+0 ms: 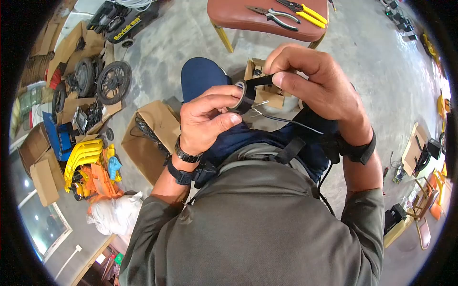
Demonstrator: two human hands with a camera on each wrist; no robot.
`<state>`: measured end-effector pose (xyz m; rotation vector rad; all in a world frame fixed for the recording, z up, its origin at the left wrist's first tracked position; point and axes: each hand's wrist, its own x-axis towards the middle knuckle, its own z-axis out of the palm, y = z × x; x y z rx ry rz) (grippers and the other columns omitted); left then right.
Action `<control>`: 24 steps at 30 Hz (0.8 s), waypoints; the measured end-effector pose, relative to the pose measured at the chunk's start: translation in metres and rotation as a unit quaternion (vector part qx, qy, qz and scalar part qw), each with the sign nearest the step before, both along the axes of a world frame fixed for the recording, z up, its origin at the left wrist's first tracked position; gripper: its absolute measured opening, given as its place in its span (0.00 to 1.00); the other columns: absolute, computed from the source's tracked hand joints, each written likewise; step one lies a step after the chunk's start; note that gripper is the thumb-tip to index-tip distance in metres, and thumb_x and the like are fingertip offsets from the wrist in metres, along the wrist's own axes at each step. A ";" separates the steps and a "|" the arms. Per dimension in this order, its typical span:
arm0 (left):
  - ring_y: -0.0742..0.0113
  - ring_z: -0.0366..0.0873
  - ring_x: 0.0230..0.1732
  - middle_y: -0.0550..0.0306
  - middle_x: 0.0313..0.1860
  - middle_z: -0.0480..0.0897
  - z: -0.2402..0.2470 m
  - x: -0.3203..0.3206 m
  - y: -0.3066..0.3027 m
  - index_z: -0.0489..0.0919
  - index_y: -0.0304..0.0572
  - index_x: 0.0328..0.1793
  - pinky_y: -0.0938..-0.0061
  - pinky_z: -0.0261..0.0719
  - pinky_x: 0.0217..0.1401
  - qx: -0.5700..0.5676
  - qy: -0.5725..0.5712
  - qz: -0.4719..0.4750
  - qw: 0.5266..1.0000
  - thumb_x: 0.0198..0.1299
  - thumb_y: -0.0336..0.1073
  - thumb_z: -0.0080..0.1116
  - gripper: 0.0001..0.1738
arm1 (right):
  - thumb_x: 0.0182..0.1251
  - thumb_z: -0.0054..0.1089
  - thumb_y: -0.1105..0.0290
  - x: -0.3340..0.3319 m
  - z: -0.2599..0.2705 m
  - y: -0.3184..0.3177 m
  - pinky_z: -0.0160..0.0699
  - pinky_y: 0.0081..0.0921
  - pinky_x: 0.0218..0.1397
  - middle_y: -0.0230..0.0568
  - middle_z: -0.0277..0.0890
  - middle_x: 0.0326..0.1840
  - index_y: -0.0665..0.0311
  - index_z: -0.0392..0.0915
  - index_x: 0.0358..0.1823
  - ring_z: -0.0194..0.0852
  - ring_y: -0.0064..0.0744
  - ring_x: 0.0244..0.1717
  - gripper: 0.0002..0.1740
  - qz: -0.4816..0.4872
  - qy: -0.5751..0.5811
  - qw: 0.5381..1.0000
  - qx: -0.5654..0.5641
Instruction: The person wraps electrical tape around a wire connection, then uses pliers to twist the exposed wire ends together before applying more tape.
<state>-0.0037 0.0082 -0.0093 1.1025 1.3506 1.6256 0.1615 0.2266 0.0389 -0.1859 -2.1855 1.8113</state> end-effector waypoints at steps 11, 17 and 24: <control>0.64 0.83 0.49 0.49 0.56 0.85 -0.001 0.000 0.006 0.84 0.35 0.55 0.71 0.80 0.52 -0.155 0.205 0.003 0.966 0.59 0.23 0.67 0.17 | 0.72 0.55 0.76 0.024 0.044 -0.005 0.71 0.19 0.42 0.30 0.79 0.36 0.71 0.82 0.44 0.72 0.15 0.38 0.08 -0.024 -0.064 0.997 -0.032; 0.56 0.85 0.46 0.48 0.44 0.87 -0.018 -0.004 0.016 0.83 0.32 0.53 0.67 0.81 0.52 -0.253 0.299 -0.124 0.912 0.61 0.28 0.66 0.15 | 0.70 0.58 0.74 0.052 0.012 -0.021 0.70 0.18 0.35 0.27 0.77 0.30 0.70 0.84 0.44 0.69 0.13 0.33 0.08 -0.044 -0.169 0.983 -0.062; 0.81 0.75 0.36 0.65 0.34 0.84 -0.004 -0.002 0.048 0.85 0.33 0.48 0.78 0.76 0.39 -0.293 0.046 -0.114 0.948 0.65 0.29 0.65 0.09 | 0.71 0.58 0.74 0.067 -0.020 -0.036 0.61 0.17 0.29 0.22 0.72 0.27 0.69 0.84 0.44 0.61 0.10 0.28 0.08 -0.061 -0.207 0.969 -0.118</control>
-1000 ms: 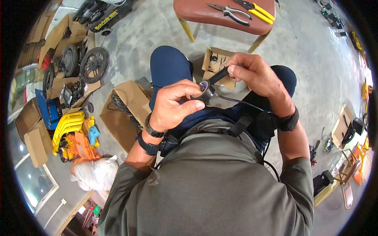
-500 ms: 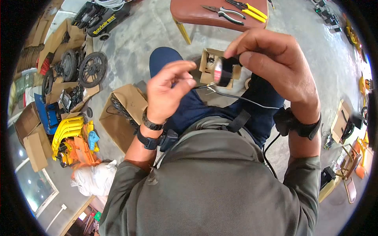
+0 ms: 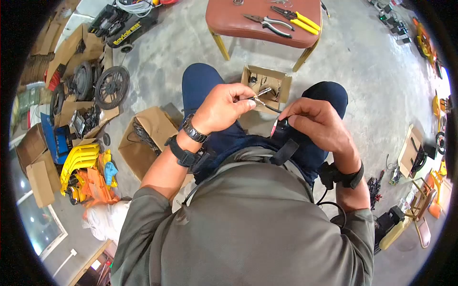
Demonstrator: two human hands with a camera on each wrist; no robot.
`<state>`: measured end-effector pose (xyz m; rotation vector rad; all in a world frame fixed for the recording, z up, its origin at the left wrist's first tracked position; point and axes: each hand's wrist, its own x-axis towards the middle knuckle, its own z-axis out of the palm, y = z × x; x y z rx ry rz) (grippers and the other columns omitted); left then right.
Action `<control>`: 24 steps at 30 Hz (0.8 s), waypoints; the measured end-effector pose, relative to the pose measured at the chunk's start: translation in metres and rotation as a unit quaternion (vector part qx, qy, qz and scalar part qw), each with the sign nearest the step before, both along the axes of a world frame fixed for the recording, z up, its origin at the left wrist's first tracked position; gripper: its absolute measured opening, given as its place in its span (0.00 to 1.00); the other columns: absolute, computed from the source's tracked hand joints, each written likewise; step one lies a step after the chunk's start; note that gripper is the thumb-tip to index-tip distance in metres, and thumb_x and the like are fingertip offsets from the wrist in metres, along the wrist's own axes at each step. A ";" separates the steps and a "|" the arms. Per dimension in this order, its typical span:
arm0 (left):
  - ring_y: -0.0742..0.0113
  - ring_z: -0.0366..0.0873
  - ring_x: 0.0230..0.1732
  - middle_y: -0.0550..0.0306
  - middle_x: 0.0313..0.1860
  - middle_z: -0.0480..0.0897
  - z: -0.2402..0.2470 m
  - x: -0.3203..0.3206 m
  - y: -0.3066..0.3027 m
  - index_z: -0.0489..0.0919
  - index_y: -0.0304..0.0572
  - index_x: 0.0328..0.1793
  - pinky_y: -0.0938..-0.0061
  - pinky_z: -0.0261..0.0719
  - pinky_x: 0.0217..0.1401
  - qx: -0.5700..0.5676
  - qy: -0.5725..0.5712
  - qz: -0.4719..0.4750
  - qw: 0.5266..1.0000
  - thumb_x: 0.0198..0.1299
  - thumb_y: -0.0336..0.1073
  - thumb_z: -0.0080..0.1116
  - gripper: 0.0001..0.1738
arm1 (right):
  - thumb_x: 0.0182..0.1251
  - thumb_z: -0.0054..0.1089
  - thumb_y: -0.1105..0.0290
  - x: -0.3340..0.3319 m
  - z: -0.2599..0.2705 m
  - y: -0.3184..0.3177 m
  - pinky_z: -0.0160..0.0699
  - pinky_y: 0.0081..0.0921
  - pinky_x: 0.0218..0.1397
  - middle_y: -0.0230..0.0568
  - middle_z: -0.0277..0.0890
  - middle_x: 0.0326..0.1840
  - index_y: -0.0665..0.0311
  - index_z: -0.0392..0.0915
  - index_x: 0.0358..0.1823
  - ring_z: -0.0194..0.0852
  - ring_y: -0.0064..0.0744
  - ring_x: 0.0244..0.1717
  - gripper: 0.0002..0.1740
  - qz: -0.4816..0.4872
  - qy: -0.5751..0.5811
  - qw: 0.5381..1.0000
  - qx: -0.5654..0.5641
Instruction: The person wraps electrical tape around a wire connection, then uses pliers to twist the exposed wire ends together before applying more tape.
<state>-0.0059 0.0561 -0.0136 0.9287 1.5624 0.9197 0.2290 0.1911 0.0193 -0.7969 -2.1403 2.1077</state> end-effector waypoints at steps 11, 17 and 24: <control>0.83 0.75 0.29 0.66 0.32 0.84 0.003 -0.007 0.039 0.85 0.34 0.48 0.81 0.76 0.30 -0.033 -0.051 0.005 0.998 0.64 0.30 0.67 0.09 | 0.72 0.59 0.72 -0.015 -0.018 0.013 0.75 0.20 0.45 0.31 0.82 0.37 0.71 0.83 0.44 0.73 0.16 0.39 0.09 -0.030 0.040 0.997 -0.060; 0.82 0.78 0.31 0.63 0.34 0.85 0.001 -0.009 0.050 0.83 0.34 0.47 0.82 0.76 0.30 -0.047 -0.109 0.018 0.993 0.61 0.32 0.70 0.12 | 0.71 0.60 0.74 -0.024 -0.023 0.029 0.78 0.21 0.47 0.34 0.84 0.39 0.70 0.83 0.43 0.78 0.19 0.40 0.07 -0.107 0.075 0.979 -0.154; 0.70 0.85 0.43 0.53 0.42 0.87 -0.010 -0.007 0.070 0.76 0.35 0.62 0.76 0.83 0.47 -0.008 -0.191 0.001 0.982 0.53 0.23 0.74 0.29 | 0.72 0.58 0.72 -0.030 -0.018 0.047 0.84 0.24 0.50 0.42 0.85 0.46 0.71 0.81 0.43 0.82 0.24 0.43 0.09 -0.170 0.069 0.962 -0.204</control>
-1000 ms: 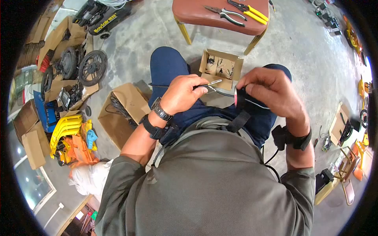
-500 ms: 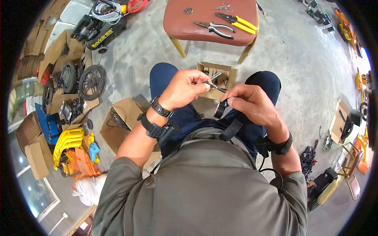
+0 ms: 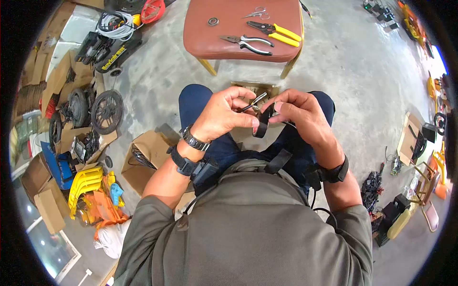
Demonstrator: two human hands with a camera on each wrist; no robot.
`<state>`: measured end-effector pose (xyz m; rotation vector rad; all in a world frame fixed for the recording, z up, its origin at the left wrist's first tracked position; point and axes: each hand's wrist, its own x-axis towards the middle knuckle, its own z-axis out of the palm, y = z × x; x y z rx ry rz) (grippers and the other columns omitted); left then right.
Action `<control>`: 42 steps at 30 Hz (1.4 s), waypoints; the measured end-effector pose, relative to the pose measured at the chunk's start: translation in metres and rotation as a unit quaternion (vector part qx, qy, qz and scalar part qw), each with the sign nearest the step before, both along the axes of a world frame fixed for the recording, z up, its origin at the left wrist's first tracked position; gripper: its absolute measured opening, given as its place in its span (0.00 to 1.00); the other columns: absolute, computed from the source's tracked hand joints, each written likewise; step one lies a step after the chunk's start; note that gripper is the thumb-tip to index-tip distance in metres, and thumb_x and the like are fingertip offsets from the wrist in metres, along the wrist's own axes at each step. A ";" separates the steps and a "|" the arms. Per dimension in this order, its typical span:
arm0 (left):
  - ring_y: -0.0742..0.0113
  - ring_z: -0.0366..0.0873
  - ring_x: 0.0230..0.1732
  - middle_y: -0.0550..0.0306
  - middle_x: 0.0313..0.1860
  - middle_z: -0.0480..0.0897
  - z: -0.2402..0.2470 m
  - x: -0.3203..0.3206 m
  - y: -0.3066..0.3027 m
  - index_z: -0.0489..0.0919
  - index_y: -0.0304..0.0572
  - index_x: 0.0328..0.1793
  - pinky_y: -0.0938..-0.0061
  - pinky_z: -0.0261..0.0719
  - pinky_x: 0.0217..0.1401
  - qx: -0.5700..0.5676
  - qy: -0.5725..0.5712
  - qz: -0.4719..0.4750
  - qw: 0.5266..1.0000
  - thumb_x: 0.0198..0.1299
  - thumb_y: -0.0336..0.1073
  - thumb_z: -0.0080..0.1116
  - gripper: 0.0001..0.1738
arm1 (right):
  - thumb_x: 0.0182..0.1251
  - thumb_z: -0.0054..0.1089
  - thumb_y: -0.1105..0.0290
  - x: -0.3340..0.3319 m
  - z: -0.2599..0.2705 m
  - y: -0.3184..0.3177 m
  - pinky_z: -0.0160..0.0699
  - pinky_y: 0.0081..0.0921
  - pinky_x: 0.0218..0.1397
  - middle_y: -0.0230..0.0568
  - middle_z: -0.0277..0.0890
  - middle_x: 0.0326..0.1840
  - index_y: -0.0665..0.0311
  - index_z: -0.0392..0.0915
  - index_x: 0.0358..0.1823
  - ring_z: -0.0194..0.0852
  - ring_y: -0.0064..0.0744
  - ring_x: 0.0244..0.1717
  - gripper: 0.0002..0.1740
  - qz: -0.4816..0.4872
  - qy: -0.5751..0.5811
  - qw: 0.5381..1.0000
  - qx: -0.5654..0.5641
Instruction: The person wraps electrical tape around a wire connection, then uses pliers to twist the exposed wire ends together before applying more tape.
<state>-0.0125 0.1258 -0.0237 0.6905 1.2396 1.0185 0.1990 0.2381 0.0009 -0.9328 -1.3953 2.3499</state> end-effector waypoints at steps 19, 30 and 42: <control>0.52 0.77 0.55 0.53 0.51 0.82 0.017 0.020 -0.007 0.85 0.38 0.43 0.64 0.72 0.61 0.243 0.373 -0.006 0.895 0.50 0.29 0.74 0.13 | 0.72 0.62 0.70 -0.008 0.001 -0.002 0.73 0.19 0.38 0.30 0.80 0.33 0.69 0.82 0.41 0.73 0.15 0.36 0.08 0.055 -0.003 0.994 0.097; 0.77 0.79 0.39 0.58 0.41 0.83 0.033 0.029 -0.032 0.83 0.33 0.38 0.78 0.77 0.39 0.104 0.134 0.023 0.985 0.61 0.24 0.68 0.03 | 0.72 0.66 0.66 0.017 0.022 -0.005 0.76 0.21 0.48 0.31 0.79 0.42 0.70 0.78 0.50 0.74 0.18 0.44 0.15 0.055 0.021 0.993 0.106; 0.78 0.77 0.38 0.60 0.44 0.81 0.033 0.036 -0.037 0.84 0.33 0.44 0.80 0.75 0.40 0.205 0.084 0.091 0.971 0.62 0.24 0.66 0.05 | 0.72 0.64 0.65 0.013 0.026 -0.032 0.79 0.32 0.53 0.45 0.79 0.53 0.68 0.71 0.64 0.78 0.31 0.52 0.24 0.108 0.011 0.983 0.145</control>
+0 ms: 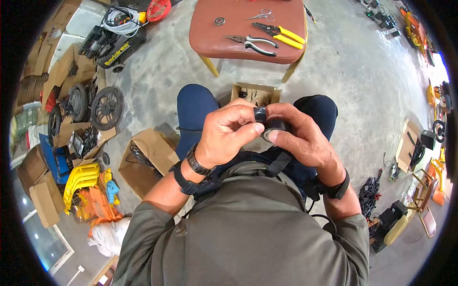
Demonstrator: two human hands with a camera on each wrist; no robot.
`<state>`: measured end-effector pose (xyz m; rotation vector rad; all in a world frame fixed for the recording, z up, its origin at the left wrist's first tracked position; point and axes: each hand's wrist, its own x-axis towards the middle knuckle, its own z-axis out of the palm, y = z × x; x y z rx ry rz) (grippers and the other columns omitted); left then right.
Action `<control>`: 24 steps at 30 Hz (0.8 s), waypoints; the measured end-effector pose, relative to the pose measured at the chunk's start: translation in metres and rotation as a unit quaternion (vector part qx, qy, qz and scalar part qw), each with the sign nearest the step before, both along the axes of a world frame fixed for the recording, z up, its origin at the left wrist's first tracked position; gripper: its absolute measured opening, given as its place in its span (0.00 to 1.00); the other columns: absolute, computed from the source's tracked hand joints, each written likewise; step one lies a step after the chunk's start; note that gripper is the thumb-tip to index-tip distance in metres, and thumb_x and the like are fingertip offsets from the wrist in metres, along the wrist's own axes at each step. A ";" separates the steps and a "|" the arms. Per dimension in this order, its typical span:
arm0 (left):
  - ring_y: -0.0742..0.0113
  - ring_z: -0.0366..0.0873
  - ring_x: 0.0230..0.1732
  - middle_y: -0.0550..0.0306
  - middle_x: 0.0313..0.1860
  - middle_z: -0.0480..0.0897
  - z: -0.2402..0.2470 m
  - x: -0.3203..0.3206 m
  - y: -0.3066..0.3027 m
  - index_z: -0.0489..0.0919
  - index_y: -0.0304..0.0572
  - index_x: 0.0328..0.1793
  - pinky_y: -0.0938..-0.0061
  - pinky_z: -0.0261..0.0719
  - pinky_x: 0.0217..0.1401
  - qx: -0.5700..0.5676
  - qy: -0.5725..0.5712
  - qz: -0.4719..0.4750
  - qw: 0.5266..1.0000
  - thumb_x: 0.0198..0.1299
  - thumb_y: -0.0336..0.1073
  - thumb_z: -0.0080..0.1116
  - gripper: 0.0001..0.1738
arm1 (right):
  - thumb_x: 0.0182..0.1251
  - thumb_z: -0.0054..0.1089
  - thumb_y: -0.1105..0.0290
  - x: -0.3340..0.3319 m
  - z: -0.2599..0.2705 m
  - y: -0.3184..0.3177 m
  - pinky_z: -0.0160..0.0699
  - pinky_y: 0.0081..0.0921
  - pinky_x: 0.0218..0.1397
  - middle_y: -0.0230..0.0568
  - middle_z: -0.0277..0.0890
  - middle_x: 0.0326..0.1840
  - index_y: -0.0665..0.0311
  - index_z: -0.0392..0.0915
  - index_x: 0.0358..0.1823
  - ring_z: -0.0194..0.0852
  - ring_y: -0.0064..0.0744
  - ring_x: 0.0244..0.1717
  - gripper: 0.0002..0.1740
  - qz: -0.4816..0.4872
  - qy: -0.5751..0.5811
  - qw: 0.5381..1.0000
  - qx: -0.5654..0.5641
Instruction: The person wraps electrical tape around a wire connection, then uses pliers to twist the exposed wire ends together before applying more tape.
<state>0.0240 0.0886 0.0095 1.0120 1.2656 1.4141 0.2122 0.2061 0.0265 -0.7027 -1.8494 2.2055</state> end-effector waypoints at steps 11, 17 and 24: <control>0.84 0.74 0.33 0.68 0.32 0.82 -0.005 -0.007 -0.006 0.84 0.35 0.43 0.83 0.73 0.35 -0.067 -0.033 0.003 0.997 0.62 0.26 0.67 0.05 | 0.59 0.65 0.73 -0.005 0.002 -0.006 0.78 0.46 0.52 0.57 0.80 0.44 0.69 0.78 0.56 0.79 0.61 0.48 0.22 0.015 -0.009 0.938 0.347; 0.85 0.72 0.32 0.70 0.32 0.81 -0.007 -0.006 -0.008 0.84 0.35 0.42 0.84 0.72 0.35 -0.073 -0.050 -0.005 0.996 0.61 0.28 0.69 0.06 | 0.59 0.67 0.70 -0.004 0.010 -0.002 0.77 0.48 0.47 0.55 0.79 0.39 0.69 0.78 0.53 0.78 0.61 0.44 0.21 0.061 -0.035 0.927 0.369; 0.76 0.79 0.38 0.60 0.40 0.82 -0.010 -0.010 -0.013 0.82 0.34 0.43 0.79 0.77 0.41 -0.090 -0.065 -0.035 0.993 0.61 0.22 0.64 0.05 | 0.61 0.67 0.70 -0.001 0.001 -0.004 0.80 0.41 0.45 0.54 0.80 0.38 0.70 0.81 0.45 0.81 0.57 0.40 0.14 0.022 -0.028 0.961 0.275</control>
